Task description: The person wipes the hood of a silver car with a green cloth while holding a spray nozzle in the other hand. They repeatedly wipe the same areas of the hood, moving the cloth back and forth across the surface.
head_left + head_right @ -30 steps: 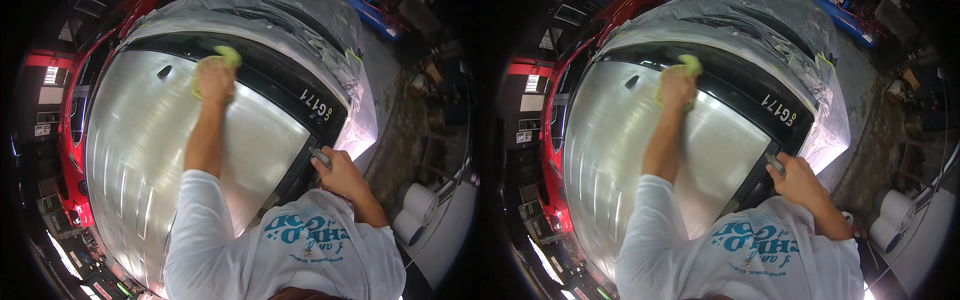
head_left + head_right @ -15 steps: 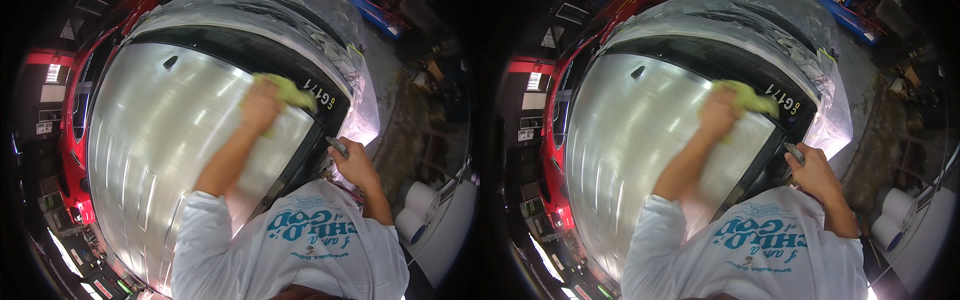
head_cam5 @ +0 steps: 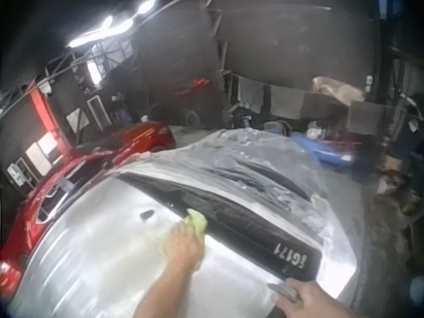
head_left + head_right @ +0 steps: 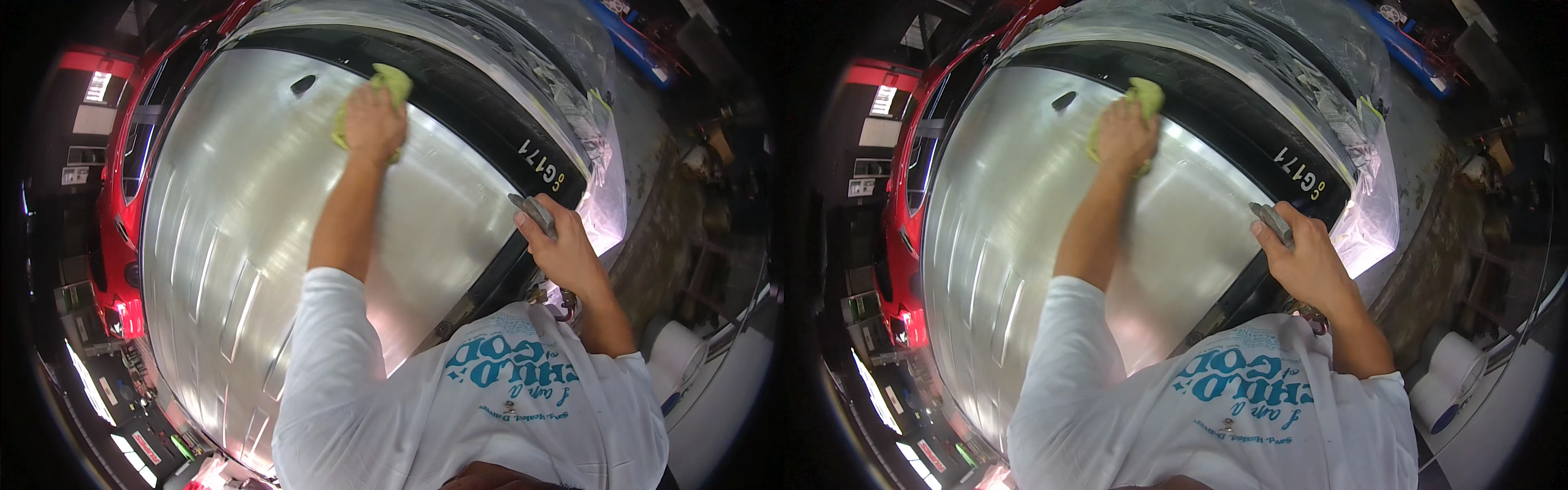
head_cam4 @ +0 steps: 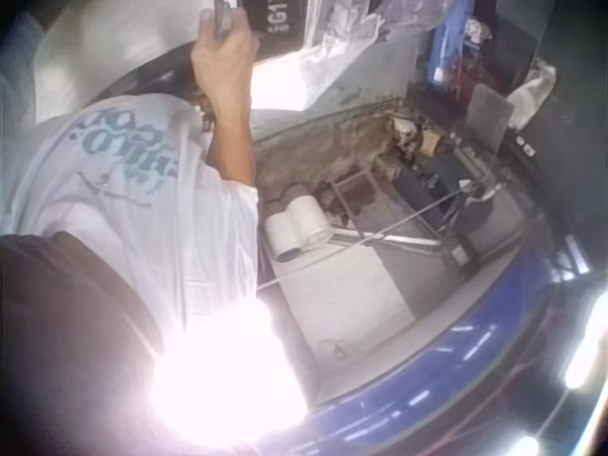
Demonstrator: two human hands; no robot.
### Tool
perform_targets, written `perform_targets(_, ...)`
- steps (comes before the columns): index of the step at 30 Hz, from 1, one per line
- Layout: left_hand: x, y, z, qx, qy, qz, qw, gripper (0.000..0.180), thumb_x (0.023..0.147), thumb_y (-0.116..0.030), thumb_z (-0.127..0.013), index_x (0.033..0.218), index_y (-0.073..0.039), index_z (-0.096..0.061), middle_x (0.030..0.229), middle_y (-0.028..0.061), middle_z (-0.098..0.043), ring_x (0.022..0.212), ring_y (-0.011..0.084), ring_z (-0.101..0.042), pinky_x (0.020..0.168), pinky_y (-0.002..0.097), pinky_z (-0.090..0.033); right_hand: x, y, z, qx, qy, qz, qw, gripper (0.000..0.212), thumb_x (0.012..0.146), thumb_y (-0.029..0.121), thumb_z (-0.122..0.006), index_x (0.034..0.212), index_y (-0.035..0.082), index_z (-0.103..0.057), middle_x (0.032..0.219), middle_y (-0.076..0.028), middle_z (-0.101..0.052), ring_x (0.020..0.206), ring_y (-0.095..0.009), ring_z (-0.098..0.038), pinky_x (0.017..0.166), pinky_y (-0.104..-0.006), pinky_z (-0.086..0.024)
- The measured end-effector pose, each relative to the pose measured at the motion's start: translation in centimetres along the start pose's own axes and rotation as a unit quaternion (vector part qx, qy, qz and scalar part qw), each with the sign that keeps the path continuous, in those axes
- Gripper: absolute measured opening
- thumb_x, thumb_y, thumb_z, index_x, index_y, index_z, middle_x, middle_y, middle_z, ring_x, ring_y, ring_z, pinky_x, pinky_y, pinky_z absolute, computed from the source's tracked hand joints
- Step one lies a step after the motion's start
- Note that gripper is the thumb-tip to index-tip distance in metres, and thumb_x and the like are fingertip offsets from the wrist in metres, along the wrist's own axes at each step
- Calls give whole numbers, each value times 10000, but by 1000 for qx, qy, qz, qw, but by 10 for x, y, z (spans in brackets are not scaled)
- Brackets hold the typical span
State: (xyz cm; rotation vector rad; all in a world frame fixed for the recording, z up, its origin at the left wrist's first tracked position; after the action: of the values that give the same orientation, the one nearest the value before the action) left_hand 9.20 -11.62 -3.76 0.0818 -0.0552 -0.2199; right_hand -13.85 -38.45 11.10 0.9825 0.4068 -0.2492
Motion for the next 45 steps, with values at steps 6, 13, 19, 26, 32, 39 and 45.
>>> perform_targets(6, -100, -145, 13, -104, -53, -147, 982, 579, 1037, -391, -503, 1418, 35, -594, 1527, 307, -523, 1479, 467, -429, 1257, 534, -278, -11, -7, 9, -41, -27, 6, 999, 389, 1027, 347, -656, 1074, -38, -677, 889, -281, -706, 879, -459, -711, 817, -483, -528)
perform_targets(13, -178, -158, 42, -212, 49, -302, 928, 654, 1009, -475, -545, 1488, -31, -573, 1624, 226, -456, 1534, 417, -373, 1276, 565, -235, -20, -44, 15, 4, -67, 11, 998, 365, 1018, 324, -667, 1104, -31, -689, 795, -216, -690, 741, -362, -702, 708, -442, -538)
perform_targets(19, -25, 20, 20, 64, -53, 31, 996, 743, 1058, -545, -437, 1613, -51, -426, 1729, 168, -316, 1637, 382, -141, 1282, 663, -103, -40, -46, 16, 54, -70, -58, 994, 465, 1019, 378, -708, 1178, -58, -689, 693, -40, -612, 575, -128, -598, 536, -302, -465)
perform_targets(26, 67, 65, -3, -24, -80, 145, 986, 644, 1029, -440, -506, 1587, -122, -460, 1642, 140, -459, 1552, 402, -354, 1277, 617, -196, -40, -60, 24, 54, -105, -43, 992, 333, 1043, 296, -672, 1074, -35, -666, 698, -42, -597, 574, -130, -588, 535, -311, -453)
perform_targets(32, -11, -26, 4, -70, -41, 52, 995, 656, 1058, -563, -481, 1596, -186, -471, 1660, 126, -441, 1565, 468, -303, 1254, 669, -198, -46, -56, 20, 57, -104, -80, 990, 353, 1053, 319, -674, 1200, 1, -637, 710, -47, -635, 516, -93, -526, 451, -257, -372)
perform_targets(39, -175, -165, 32, -155, -56, -94, 982, 613, 1002, -524, -583, 1513, -185, -571, 1559, 130, -536, 1541, 443, -350, 1245, 683, -222, -74, -41, -19, 90, 81, 86, 989, 305, 1058, 310, -664, 1090, 8, -647, 757, -72, -693, 534, -92, -593, 371, -264, -392)
perform_targets(45, -293, -113, 53, -124, -136, 90, 979, 555, 977, -392, -634, 1472, -144, -595, 1502, 149, -576, 1542, 405, -362, 1243, 633, -263, -88, -65, -36, 61, 149, 183, 970, 362, 1042, 377, -682, 1031, 18, -639, 821, -121, -739, 526, -101, -586, 394, -271, -402)
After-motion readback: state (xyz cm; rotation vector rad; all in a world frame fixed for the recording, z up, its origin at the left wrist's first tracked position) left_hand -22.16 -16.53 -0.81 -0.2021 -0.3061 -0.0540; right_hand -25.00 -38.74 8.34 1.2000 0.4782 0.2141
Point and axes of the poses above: each hand's wrist, its own x-axis towards the middle knuckle, its own z-axis out of the back of the hand, y = z × x, the point moved 2 cm from there along x, towards the middle knuckle
